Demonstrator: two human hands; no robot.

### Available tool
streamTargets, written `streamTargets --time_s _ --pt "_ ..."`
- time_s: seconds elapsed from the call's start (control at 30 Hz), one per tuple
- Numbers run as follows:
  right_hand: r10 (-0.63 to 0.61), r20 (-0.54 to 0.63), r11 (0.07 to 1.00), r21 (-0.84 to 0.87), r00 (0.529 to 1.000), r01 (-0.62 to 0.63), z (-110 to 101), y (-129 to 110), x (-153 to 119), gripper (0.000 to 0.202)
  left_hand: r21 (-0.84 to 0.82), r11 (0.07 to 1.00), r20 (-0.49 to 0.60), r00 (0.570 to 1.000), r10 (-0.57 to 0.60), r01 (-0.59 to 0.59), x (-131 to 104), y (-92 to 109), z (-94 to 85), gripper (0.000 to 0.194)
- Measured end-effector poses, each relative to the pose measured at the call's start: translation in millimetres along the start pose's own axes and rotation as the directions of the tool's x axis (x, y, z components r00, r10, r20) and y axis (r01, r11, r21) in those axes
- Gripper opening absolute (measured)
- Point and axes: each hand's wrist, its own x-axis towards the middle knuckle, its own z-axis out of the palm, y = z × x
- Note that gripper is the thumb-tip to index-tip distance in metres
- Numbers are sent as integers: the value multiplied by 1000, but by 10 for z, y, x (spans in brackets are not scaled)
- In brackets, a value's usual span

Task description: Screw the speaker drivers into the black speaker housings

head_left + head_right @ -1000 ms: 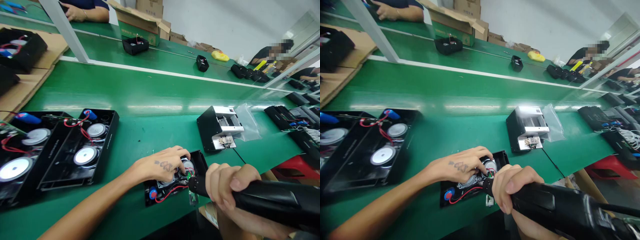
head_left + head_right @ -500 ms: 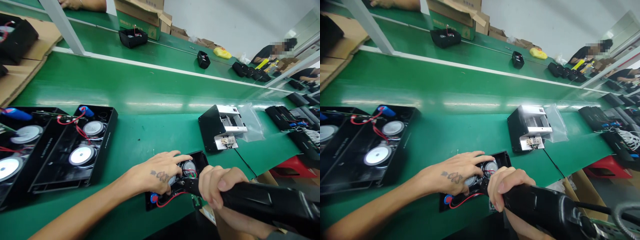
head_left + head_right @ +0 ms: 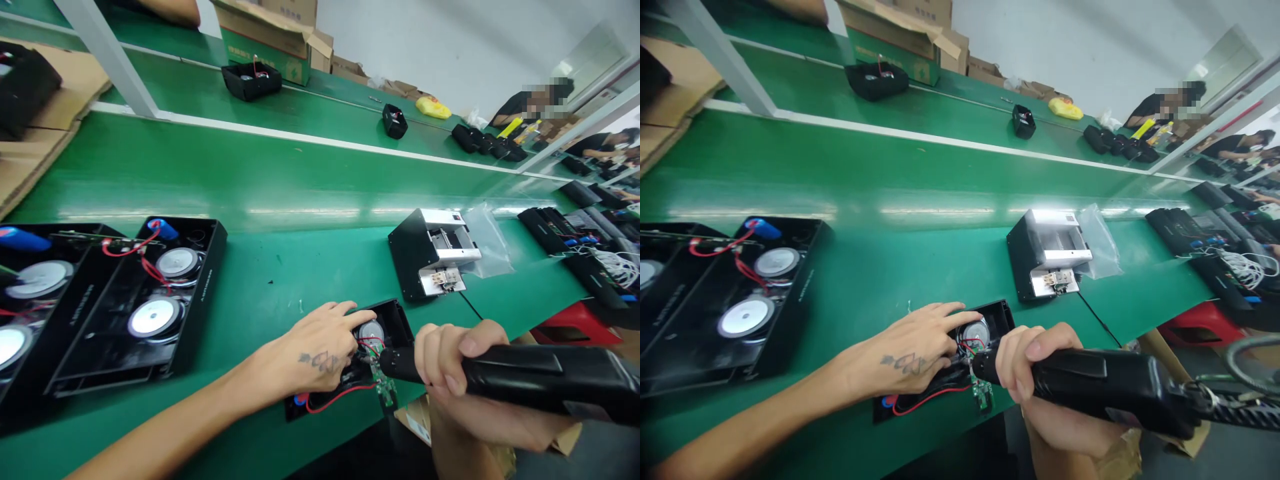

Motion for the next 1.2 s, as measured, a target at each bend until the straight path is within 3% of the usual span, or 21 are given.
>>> streamTargets --time_s 0.1,0.2,0.33,0.43,0.5,0.73,0.8,1.0,1.2 --pt "-125 -8 992 28 992 125 -52 -32 7 48 -41 999 -70 997 18 -20 11 -2 -2 20" --pt "-227 -98 968 82 969 235 -71 -80 38 53 -285 958 -125 992 -21 -16 13 -29 -145 24" --pt "-285 -266 933 142 921 330 -119 -171 99 50 -607 780 -120 954 -276 150 45 -26 -352 30" --pt "-319 -350 905 164 881 393 -162 -253 145 51 -797 583 -58 940 -337 160 90 13 -388 24" --pt "-341 -372 892 163 863 422 -142 -313 176 54 -860 493 -49 939 -341 134 114 40 -367 23" --pt "-324 -592 902 41 738 429 154 -405 254 51 -913 402 -128 893 -431 63 129 89 -276 29" --pt "-347 -572 897 28 743 440 181 -361 258 50 -928 369 -120 893 -434 55 130 127 -257 28" --pt "-401 -406 900 -11 821 435 221 -239 259 53 -976 215 -40 928 -371 44 129 287 -214 32" --pt "-438 -402 890 -66 804 451 184 -315 263 53 -958 287 -108 922 -371 4 102 303 -221 24"
